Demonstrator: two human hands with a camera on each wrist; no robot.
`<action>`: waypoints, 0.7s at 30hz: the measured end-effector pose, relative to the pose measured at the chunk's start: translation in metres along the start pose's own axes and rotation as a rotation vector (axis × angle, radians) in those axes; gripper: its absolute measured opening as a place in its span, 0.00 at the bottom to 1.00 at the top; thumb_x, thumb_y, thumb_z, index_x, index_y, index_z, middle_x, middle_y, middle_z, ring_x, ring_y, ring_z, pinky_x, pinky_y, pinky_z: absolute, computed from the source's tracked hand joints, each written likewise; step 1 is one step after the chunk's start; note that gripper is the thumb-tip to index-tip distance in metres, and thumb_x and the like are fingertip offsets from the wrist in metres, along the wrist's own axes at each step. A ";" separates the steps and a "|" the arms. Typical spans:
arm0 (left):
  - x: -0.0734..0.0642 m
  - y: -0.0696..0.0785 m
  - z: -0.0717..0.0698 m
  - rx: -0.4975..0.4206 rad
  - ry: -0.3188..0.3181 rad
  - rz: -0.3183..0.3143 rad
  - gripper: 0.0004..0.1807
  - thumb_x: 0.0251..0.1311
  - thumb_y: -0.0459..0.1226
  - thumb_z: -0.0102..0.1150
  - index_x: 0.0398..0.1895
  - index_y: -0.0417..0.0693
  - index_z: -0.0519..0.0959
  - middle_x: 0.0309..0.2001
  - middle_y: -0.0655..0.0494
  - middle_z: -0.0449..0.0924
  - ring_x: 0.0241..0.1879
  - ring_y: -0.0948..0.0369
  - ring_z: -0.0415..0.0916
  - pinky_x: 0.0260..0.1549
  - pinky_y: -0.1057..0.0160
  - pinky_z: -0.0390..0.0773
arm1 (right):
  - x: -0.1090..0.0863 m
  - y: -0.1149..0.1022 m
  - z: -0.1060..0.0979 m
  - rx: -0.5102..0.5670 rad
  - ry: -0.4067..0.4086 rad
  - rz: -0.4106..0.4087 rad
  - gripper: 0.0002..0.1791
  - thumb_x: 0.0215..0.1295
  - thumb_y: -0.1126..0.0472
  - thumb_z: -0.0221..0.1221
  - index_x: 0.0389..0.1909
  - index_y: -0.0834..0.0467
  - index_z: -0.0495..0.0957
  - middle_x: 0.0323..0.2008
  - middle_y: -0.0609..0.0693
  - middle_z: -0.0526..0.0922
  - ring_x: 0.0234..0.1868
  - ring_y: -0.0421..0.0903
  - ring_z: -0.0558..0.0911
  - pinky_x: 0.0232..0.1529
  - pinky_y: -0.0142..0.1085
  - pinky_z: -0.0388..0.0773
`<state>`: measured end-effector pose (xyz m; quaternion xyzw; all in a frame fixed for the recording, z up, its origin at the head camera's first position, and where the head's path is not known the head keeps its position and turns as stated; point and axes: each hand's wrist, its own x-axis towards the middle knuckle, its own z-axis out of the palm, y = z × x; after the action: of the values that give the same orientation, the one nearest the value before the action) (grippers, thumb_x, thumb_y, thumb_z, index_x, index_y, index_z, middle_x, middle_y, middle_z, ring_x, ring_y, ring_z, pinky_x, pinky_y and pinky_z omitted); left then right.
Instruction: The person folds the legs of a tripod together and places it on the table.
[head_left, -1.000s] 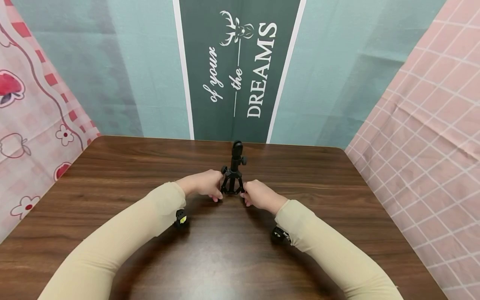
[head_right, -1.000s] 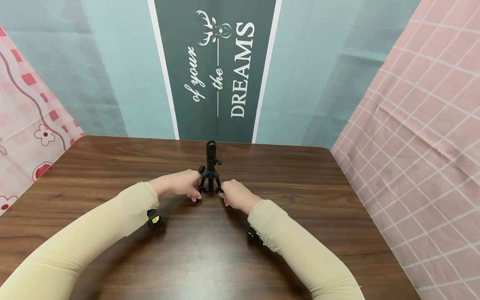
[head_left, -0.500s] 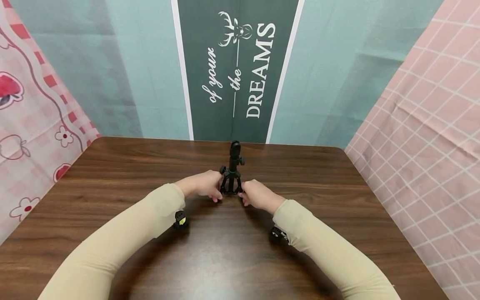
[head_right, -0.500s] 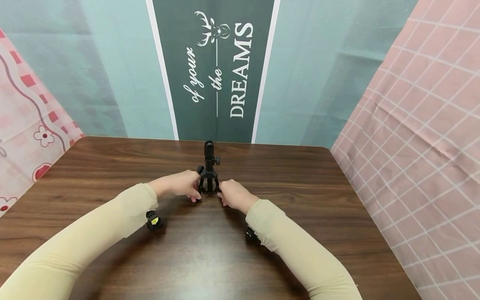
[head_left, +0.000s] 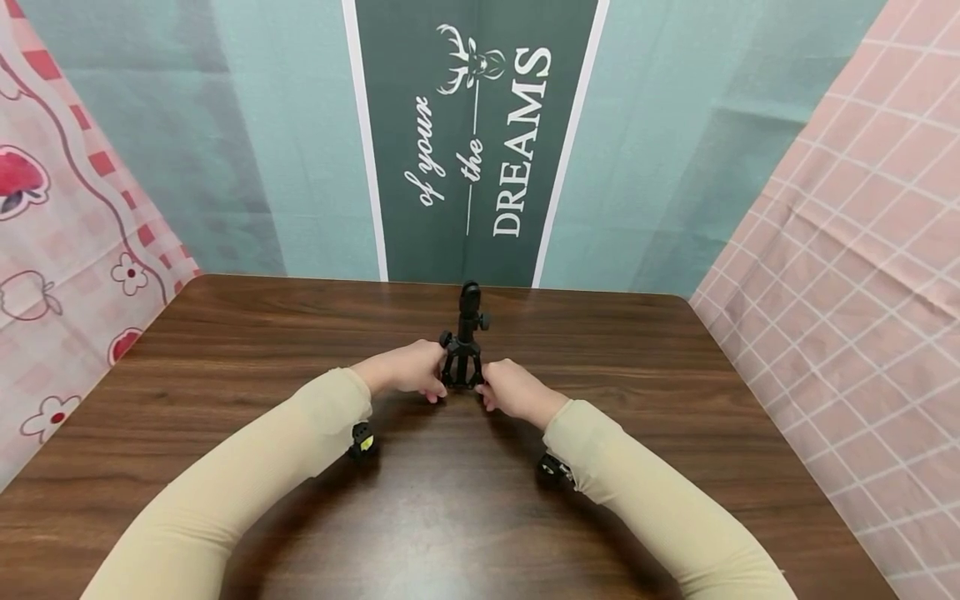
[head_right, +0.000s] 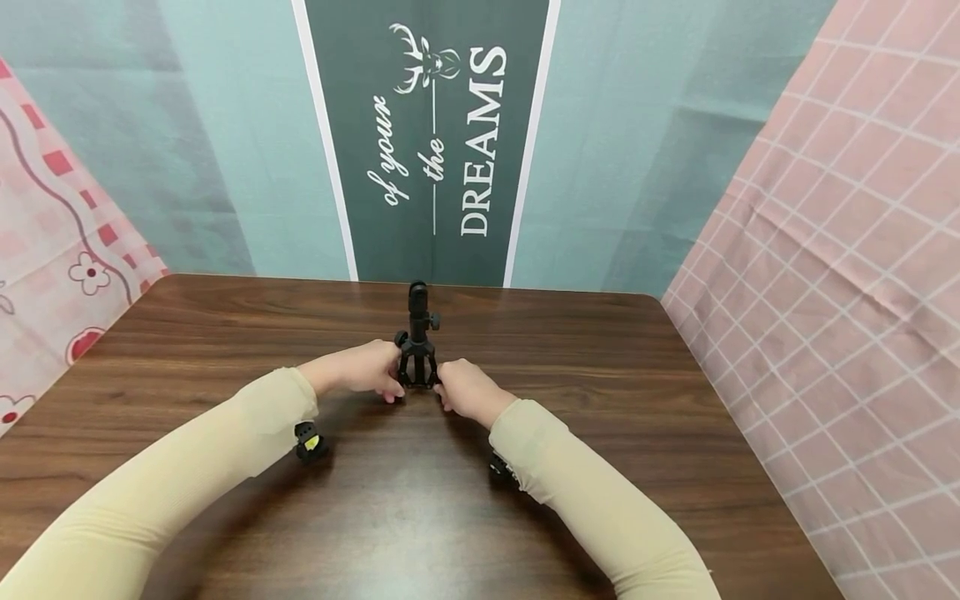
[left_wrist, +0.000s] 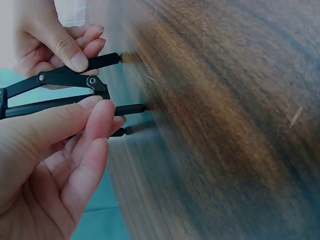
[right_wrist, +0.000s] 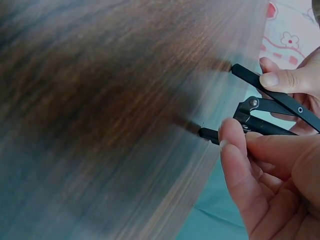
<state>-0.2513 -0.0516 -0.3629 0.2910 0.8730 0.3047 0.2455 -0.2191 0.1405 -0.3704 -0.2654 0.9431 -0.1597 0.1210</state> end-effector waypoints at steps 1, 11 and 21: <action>0.000 0.000 0.000 0.000 0.002 -0.002 0.08 0.53 0.27 0.64 0.35 0.38 0.77 0.23 0.54 0.80 0.23 0.60 0.80 0.25 0.66 0.77 | 0.000 0.000 0.000 -0.004 0.003 -0.001 0.09 0.67 0.67 0.54 0.26 0.61 0.76 0.19 0.47 0.78 0.20 0.39 0.79 0.26 0.32 0.76; 0.001 -0.003 0.003 -0.006 0.042 0.005 0.07 0.52 0.28 0.65 0.33 0.39 0.77 0.21 0.55 0.80 0.22 0.60 0.80 0.24 0.66 0.76 | 0.000 -0.001 0.001 -0.008 0.042 -0.002 0.09 0.66 0.67 0.54 0.25 0.62 0.76 0.18 0.47 0.77 0.19 0.38 0.78 0.25 0.32 0.75; 0.003 -0.008 0.006 -0.005 0.078 -0.023 0.06 0.53 0.31 0.65 0.30 0.40 0.77 0.19 0.56 0.80 0.22 0.60 0.80 0.25 0.67 0.76 | 0.003 0.000 0.005 0.014 0.049 -0.027 0.09 0.65 0.68 0.55 0.25 0.63 0.77 0.20 0.48 0.79 0.20 0.38 0.79 0.26 0.32 0.77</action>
<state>-0.2521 -0.0525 -0.3733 0.2684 0.8844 0.3152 0.2154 -0.2203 0.1381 -0.3754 -0.2734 0.9409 -0.1746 0.0974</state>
